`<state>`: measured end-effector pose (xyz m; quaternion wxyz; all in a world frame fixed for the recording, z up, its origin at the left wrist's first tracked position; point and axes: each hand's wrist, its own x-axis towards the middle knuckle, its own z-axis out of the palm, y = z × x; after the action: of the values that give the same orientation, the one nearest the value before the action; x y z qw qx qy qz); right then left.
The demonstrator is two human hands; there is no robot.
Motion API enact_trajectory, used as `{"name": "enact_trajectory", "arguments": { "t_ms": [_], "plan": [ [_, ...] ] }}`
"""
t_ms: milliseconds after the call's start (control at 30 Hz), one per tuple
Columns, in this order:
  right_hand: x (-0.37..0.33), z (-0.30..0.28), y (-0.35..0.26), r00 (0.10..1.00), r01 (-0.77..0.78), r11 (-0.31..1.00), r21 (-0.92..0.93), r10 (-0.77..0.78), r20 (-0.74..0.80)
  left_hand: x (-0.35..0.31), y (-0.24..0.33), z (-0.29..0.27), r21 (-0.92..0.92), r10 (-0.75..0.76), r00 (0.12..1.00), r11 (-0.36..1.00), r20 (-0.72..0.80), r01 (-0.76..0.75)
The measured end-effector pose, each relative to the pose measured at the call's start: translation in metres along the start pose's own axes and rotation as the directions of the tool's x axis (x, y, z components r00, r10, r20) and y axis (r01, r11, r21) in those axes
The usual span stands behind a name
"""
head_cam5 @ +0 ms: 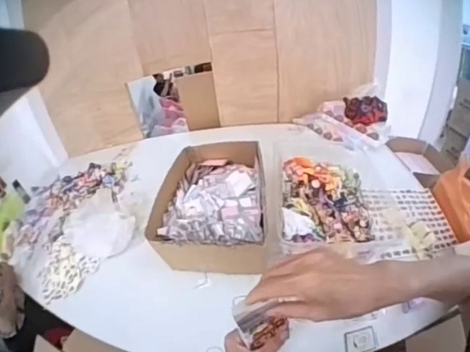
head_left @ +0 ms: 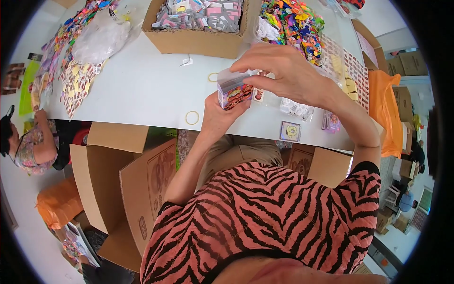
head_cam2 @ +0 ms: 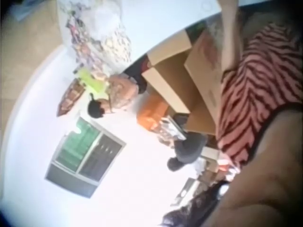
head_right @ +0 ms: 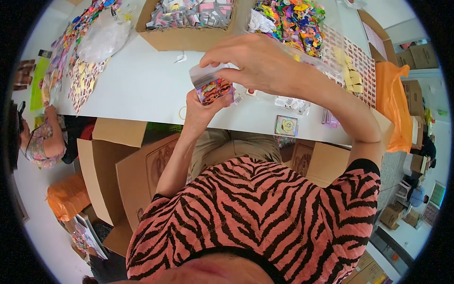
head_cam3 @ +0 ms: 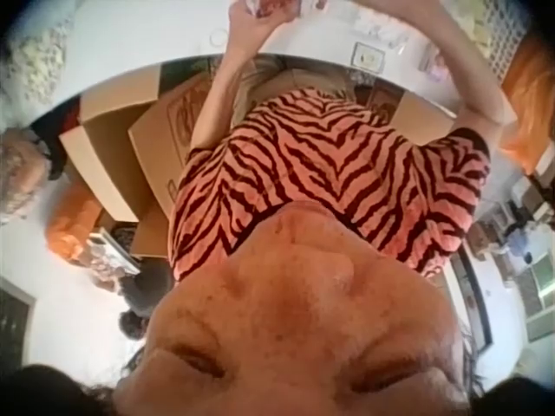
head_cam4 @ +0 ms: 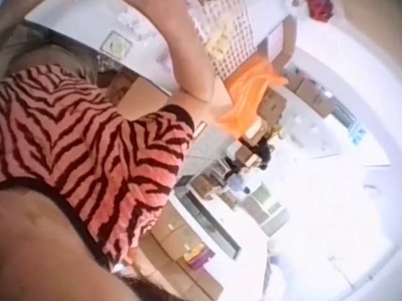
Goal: Packaging toy components, stickers, and product boxes into larger containers at a factory workbench.
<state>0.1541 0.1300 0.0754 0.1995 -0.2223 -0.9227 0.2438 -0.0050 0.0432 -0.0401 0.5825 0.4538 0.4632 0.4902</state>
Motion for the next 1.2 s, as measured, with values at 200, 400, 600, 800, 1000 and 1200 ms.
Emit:
{"name": "enact_trajectory", "arguments": {
  "t_ms": [200,400,600,800,1000,1200],
  "plan": [
    [-0.008,-0.01,-0.002,0.991,-0.093,0.991,0.093,0.101,-0.084,-0.004,0.009,-0.002,-0.069,-0.011,1.0,0.998,-0.024,0.01],
    [-0.021,0.0,0.004,0.985,-0.037,0.981,0.188,0.067,-0.16,-0.003,0.022,-0.001,-0.099,0.072,0.997,0.992,-0.029,-0.074],
    [-0.032,0.009,-0.002,0.97,0.03,0.957,0.287,0.041,-0.238,-0.012,0.043,0.001,0.021,0.118,0.991,0.993,-0.065,-0.117],
    [-0.04,0.019,-0.005,0.943,0.171,0.931,0.324,-0.06,-0.326,-0.014,0.054,0.003,0.341,0.473,0.881,0.823,0.033,-0.454],
    [-0.052,0.034,-0.004,0.924,0.205,0.89,0.408,-0.037,-0.382,-0.012,0.047,0.005,0.396,0.561,0.826,0.747,0.055,-0.534],
    [-0.056,0.04,-0.003,0.915,0.203,0.885,0.419,-0.019,-0.403,-0.018,0.049,0.009,0.414,0.453,0.89,0.8,0.058,-0.434]
  ]
}}
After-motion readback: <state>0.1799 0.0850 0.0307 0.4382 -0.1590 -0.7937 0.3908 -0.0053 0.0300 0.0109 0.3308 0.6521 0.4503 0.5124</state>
